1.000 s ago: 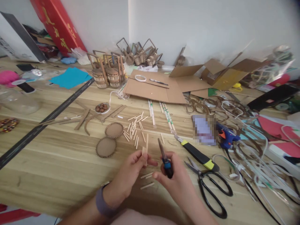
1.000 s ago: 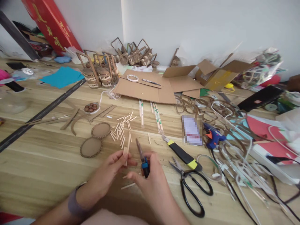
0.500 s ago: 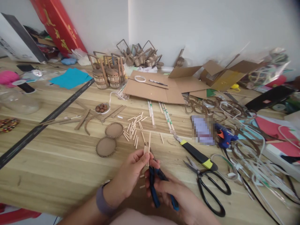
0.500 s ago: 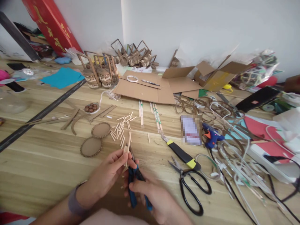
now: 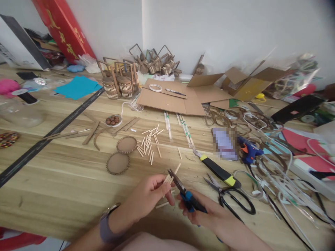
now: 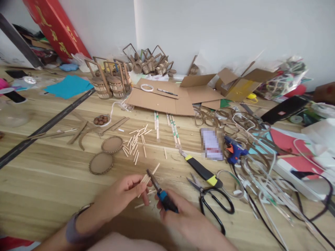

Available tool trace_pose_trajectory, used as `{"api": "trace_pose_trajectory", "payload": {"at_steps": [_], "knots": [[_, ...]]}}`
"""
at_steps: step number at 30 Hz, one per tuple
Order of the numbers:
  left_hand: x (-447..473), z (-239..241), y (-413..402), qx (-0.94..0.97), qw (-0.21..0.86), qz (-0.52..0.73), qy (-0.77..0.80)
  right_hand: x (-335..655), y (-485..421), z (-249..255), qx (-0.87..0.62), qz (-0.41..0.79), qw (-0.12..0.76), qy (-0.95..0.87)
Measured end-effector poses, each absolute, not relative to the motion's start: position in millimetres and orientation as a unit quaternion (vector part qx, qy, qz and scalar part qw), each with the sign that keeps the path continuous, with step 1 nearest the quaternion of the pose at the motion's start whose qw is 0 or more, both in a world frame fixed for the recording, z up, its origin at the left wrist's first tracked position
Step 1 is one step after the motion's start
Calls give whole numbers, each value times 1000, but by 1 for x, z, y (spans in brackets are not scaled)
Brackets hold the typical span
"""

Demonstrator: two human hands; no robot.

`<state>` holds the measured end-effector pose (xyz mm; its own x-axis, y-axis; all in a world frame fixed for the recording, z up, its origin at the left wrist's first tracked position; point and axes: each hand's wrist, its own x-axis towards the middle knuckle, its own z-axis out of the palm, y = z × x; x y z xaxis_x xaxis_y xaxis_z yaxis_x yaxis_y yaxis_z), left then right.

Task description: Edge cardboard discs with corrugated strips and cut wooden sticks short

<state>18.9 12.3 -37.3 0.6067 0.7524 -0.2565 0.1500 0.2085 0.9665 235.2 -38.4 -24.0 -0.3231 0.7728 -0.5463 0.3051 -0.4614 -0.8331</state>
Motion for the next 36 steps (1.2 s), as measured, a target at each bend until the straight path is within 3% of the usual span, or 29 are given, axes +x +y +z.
{"api": "trace_pose_trajectory", "payload": {"at_steps": [5,21,36], "knots": [[21,-34,12,587,711,220,319,231,-32,-19,-540,655,159,-505],[25,-37,15,550,746,199,319,225,-30,-16,-542,650,183,-501],[24,-30,11,598,676,131,410,220,-35,-32,-577,557,161,-575]]}}
